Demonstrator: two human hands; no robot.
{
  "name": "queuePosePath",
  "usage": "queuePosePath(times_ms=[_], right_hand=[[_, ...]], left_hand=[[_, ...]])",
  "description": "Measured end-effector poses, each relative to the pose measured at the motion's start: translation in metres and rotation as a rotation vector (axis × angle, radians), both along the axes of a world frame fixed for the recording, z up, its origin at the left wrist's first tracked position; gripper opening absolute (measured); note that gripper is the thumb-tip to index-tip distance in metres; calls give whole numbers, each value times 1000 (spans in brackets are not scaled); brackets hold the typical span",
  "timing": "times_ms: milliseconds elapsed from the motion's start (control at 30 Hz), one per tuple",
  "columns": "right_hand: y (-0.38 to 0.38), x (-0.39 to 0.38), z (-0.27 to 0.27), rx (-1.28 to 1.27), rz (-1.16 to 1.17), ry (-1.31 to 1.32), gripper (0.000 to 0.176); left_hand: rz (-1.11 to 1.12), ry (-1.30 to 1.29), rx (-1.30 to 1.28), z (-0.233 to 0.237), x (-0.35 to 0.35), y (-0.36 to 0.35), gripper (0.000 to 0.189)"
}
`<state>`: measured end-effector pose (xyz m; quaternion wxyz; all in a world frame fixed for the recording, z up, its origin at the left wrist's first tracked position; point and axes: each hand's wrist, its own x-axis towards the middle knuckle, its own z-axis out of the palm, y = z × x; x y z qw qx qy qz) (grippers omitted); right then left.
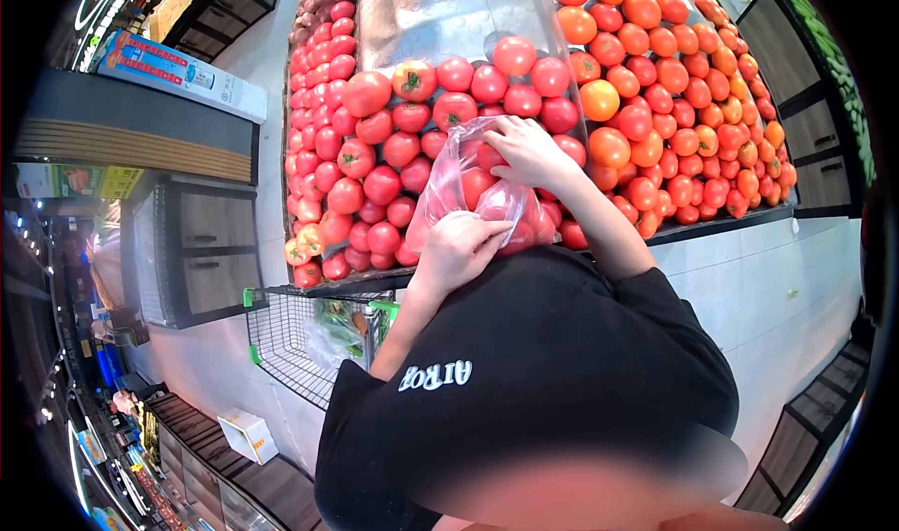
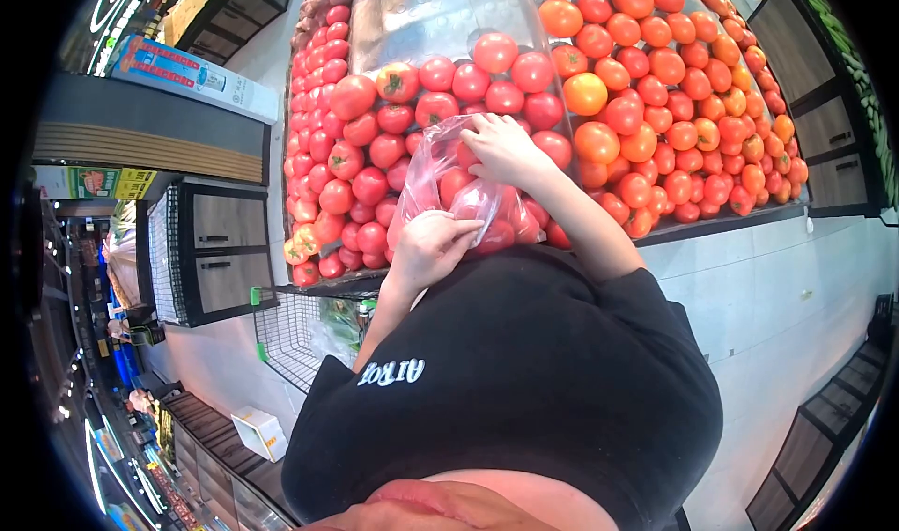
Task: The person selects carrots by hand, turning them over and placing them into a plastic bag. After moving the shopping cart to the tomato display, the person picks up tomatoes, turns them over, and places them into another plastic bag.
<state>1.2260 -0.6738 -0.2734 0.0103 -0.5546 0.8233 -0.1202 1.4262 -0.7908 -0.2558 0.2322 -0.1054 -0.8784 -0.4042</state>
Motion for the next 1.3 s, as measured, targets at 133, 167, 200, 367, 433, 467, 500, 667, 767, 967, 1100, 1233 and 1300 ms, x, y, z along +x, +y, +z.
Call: queuePosePath(times_ms=[133,167,200,367,433,467,500,667,767,967,1100,1233,1300], right_hand=[[-2,-13,-11,113,102,-54,63],[-6,-10,-7,191,76,-100,65],[-9,-11,-3,249,106,-141,65],[-18,-13,21,397,176,-223,66],[-20,-17,17,349,190,-201,66],[-18,-17,20,298,175,-207,67],[-16,-15,25,248,163,-213,67],[2,-22,52,117,40,-687,66],[19,-26,41,-215,246,-939,73],[45,13,68,-516,243,-1163,66],[39,55,80,-729,130,-1356,54],[46,81,105,-736,118,-1321,81],[51,84,109,-681,96,-1136,89]], left_hand=[[-3,-15,-5,2,0,-1,16],[0,-12,1,2,0,-1,16],[3,-9,8,2,1,-1,15],[1,-28,13,1,3,-4,16],[6,-28,22,1,4,-5,16],[9,-27,26,1,5,-5,16],[9,-25,21,1,5,-6,15],[18,-60,49,-7,7,-9,15],[15,-109,115,-6,4,-9,18],[272,14,345,13,-10,5,53],[388,181,192,36,-16,10,78],[381,326,129,40,-17,13,89],[278,356,149,40,-13,10,90]])
